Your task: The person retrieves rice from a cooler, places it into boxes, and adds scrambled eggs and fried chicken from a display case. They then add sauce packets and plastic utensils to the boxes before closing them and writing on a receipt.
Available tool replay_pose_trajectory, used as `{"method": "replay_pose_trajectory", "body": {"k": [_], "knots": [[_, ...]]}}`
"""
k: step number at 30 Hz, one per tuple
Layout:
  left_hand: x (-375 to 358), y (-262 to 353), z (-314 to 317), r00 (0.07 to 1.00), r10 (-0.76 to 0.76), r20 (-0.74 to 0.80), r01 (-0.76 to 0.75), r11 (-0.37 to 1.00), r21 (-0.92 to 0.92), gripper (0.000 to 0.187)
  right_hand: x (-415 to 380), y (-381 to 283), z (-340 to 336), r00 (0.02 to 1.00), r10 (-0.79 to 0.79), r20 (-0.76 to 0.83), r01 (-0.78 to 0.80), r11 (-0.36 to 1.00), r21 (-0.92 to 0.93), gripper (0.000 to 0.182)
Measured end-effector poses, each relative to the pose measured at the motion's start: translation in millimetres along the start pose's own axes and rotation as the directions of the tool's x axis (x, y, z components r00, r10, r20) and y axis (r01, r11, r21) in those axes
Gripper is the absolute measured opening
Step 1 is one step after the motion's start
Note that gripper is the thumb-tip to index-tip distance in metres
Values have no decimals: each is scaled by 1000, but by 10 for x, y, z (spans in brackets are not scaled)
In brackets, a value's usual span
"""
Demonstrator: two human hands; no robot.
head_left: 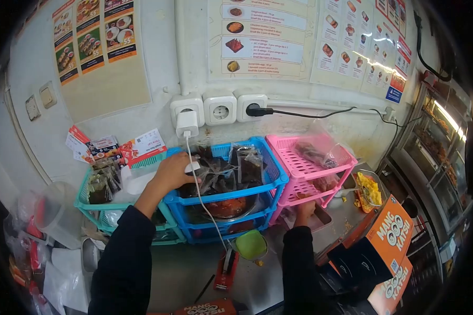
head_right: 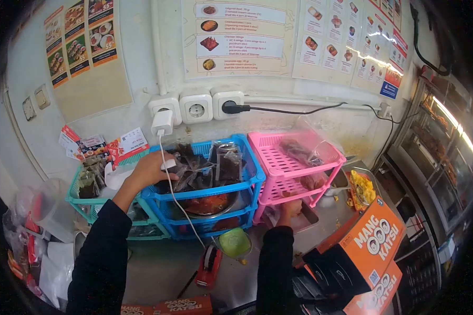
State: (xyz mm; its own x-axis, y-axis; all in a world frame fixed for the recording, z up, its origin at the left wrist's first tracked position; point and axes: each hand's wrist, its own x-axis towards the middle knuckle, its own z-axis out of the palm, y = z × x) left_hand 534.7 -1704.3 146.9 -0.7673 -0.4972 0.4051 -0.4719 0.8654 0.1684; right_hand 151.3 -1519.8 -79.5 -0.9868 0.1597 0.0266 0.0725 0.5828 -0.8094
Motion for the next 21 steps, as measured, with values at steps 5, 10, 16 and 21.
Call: {"method": "replay_pose_trajectory", "body": {"k": [5, 10, 16, 21], "knots": [[-40, 15, -113, 993, -115, 9, 115, 993, -10, 33, -123, 261, 171, 981, 192, 1, -147, 748, 647, 35], [-347, 40, -420, 923, -37, -383, 21, 999, -46, 17, -266, 232, -43, 963, 239, -122, -146, 848, 509, 19], [-1103, 134, -1129, 822, -71, -565, 12, 994, -108, 17, -475, 170, -621, 993, -120, -10, 117, 933, 340, 16], [-2192, 595, -1696, 852, -294, -434, 167, 937, -306, 10, -699, 95, -942, 890, -453, -53, 445, 837, 318, 11]]}}
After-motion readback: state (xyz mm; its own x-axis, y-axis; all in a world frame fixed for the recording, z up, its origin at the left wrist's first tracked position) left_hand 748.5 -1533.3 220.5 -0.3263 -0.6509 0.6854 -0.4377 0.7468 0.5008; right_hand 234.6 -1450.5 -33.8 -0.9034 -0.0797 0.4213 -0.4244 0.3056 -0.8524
